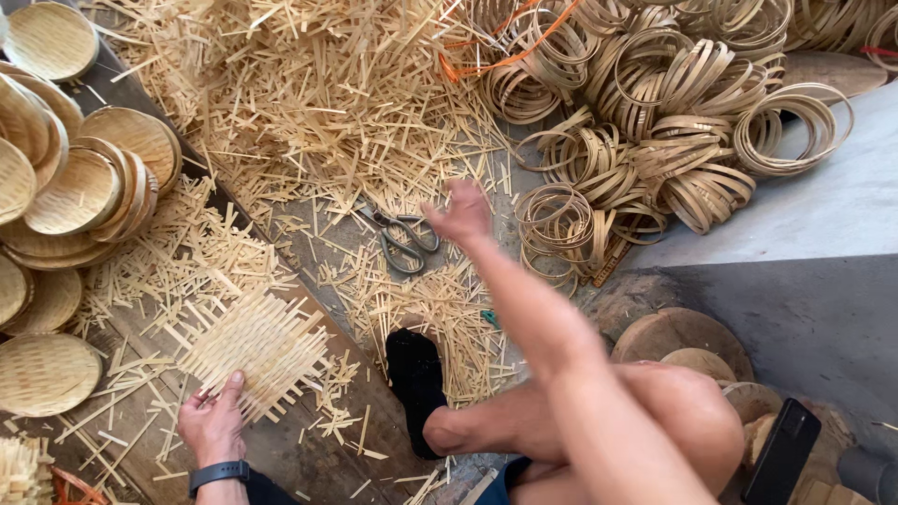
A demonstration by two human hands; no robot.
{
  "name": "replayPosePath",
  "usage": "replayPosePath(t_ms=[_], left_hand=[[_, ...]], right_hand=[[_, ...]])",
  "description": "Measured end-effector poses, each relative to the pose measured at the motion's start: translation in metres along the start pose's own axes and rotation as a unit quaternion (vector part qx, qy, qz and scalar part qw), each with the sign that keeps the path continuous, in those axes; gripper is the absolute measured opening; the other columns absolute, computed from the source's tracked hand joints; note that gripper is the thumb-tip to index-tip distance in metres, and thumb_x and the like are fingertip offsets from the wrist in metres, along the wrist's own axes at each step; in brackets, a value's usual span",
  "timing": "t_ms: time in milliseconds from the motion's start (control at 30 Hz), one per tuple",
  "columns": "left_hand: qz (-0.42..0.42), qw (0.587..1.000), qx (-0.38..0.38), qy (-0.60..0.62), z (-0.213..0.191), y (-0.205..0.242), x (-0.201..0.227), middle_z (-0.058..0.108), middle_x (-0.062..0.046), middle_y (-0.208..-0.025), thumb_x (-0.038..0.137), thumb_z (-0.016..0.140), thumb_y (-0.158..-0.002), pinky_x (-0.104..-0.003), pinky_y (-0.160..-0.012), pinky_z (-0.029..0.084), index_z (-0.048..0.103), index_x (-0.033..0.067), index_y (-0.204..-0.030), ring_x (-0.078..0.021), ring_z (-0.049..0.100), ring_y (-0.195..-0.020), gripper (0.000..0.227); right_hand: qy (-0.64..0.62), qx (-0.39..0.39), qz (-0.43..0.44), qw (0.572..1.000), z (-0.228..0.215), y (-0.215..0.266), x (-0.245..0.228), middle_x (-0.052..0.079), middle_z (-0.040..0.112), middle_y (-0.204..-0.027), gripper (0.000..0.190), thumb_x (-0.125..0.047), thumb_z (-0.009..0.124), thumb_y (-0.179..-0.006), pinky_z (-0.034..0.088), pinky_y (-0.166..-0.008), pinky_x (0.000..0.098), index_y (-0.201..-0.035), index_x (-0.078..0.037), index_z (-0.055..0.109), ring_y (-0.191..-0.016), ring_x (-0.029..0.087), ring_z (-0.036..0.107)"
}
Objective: The person weaves bamboo strips into a basket base, using shears to trim the edges and a wooden mold to shape the structure.
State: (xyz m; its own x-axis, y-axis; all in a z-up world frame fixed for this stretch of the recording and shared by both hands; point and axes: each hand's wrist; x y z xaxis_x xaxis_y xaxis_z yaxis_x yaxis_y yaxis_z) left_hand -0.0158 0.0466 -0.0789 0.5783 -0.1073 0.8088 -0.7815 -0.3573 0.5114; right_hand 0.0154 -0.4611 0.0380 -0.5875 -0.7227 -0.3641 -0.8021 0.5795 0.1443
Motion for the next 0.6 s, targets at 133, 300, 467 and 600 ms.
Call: replayPosePath(t_ms=[133, 300, 467, 600], left_hand=[[-0.002, 0.999, -0.011, -0.048, -0.001, 0.005, 0.005, 0.07, -0.02, -0.105, 0.013, 0.092, -0.081, -0.028, -0.082, 0.056, 0.052, -0.0122, -0.134, -0.0208, 0.07, -0.092, 0.071], [0.022, 0.998, 0.01, -0.062, 0.008, 0.021, 0.027, 0.063, -0.017, -0.106, 0.021, 0.096, -0.073, -0.029, -0.077, 0.055, 0.049, -0.0111, -0.135, -0.021, 0.064, -0.09, 0.084], [0.04, 0.977, 0.053, -0.201, 0.015, 0.031, 0.044, 0.063, -0.02, -0.109, 0.041, 0.095, -0.069, -0.04, -0.088, 0.053, 0.046, -0.008, -0.142, -0.0306, 0.063, -0.097, 0.101], [0.164, 0.945, 0.13, -0.251, 0.013, 0.031, 0.049, 0.046, -0.034, -0.131, 0.049, 0.099, -0.071, -0.053, -0.105, 0.038, 0.029, -0.0129, -0.145, -0.0457, 0.046, -0.123, 0.119]], right_hand=[[0.423, -0.145, 0.023, 0.894, -0.066, -0.011, 0.119, 0.023, 0.056, -0.137, 0.09, -0.06, 0.084, -0.071, 0.021, -0.12, 0.0548, -0.134, -0.001, 0.059, -0.134, 0.039, 0.047], [0.44, -0.206, -0.029, 0.874, -0.027, 0.036, 0.167, 0.013, 0.078, -0.102, 0.026, -0.018, 0.053, -0.098, 0.03, -0.125, 0.0538, -0.104, -0.013, 0.078, -0.103, 0.027, 0.073], [0.278, -0.266, -0.042, 0.922, 0.011, 0.055, 0.092, 0.018, 0.074, -0.099, 0.052, -0.055, 0.053, -0.1, 0.057, -0.087, 0.047, -0.098, -0.007, 0.075, -0.092, 0.032, 0.071], [0.271, -0.173, -0.088, 0.943, 0.005, 0.064, 0.057, 0.017, 0.077, -0.085, 0.049, -0.047, 0.047, -0.107, 0.047, -0.101, 0.0525, -0.099, -0.007, 0.075, -0.083, 0.028, 0.074]])
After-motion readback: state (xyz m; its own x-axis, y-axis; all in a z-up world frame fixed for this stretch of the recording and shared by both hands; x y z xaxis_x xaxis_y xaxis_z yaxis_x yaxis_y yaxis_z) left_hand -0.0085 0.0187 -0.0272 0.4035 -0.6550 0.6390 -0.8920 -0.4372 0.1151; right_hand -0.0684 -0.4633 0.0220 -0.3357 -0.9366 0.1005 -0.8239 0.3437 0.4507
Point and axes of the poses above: each hand's wrist, its own y-axis away from the middle knuckle, its own z-axis out of the palm, x = y × z
